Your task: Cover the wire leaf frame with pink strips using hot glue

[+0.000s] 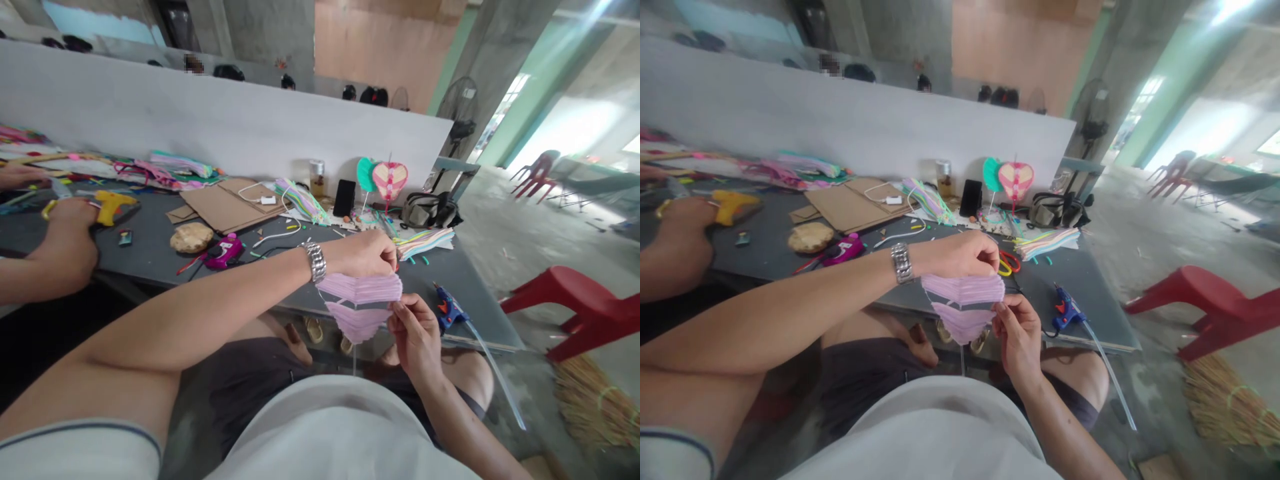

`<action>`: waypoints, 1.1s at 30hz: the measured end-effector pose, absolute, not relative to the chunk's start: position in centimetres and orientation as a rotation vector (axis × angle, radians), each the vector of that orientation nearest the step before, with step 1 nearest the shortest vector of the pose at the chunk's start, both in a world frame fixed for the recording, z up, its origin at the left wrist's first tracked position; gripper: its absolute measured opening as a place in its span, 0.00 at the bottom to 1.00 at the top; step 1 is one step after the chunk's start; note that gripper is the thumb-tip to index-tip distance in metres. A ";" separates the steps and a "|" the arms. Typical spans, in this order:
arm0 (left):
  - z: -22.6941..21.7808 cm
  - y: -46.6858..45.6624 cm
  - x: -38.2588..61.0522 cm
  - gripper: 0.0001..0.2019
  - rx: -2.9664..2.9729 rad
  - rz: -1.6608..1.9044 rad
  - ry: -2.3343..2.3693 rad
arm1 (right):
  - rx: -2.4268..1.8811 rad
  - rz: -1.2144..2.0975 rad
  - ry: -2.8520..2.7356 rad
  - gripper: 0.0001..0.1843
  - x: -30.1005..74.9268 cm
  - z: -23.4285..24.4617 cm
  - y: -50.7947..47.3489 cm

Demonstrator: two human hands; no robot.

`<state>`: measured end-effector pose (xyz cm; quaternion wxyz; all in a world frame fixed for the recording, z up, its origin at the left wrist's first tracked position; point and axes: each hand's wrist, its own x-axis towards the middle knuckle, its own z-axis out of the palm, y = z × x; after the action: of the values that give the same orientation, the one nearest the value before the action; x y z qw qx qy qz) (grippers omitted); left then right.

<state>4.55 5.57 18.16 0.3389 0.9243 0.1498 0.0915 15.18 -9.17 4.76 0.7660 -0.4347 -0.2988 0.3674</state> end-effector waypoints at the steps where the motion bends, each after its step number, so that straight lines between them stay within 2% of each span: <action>1: 19.3 5.1 4.2 0.04 2.464 0.336 0.376 | -0.929 0.774 -0.657 0.15 15.3 5.5 -8.9; 3: 21.5 3.8 2.9 0.05 2.576 0.667 0.359 | -0.886 0.707 -0.691 0.15 15.7 7.5 -8.3; 5: 23.1 2.2 1.1 0.10 2.553 1.146 0.323 | -0.837 0.620 -0.726 0.15 16.1 9.6 -7.9; 7: 23.0 0.9 -0.8 0.09 2.396 1.468 0.349 | -0.798 0.500 -0.753 0.15 16.2 11.3 -7.7; 9: 21.0 0.3 -2.2 0.06 2.105 1.638 0.469 | -0.792 0.352 -0.792 0.12 16.2 12.0 -7.8; 11: 17.7 0.3 -2.8 0.08 1.771 1.506 0.546 | -0.826 0.202 -0.864 0.08 16.0 11.6 -7.9; 14: 12.2 0.3 -2.3 0.16 1.332 1.100 0.554 | -0.926 -0.028 -1.056 0.02 15.8 9.5 -8.0; 18: 6.7 -0.7 -1.3 0.23 0.935 0.876 0.557 | -1.049 -0.370 -1.417 0.13 15.7 5.2 -7.9; 20: 4.6 -1.4 -1.3 0.25 0.836 0.838 0.588 | -1.061 -0.416 -1.572 0.17 15.8 2.9 -7.6; 26: -0.6 -2.9 -3.0 0.14 0.664 0.716 0.822 | -1.123 -0.350 -1.834 0.20 16.5 -3.2 -6.7; 33: -2.8 -2.8 -4.0 0.13 0.573 0.606 0.907 | -1.251 -0.274 -1.943 0.16 17.6 -6.7 -6.5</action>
<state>-3.98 -2.79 -2.76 0.8162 0.2689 0.4253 0.2840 17.56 -6.50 -6.72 0.3961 -0.4936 -0.7667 -0.1080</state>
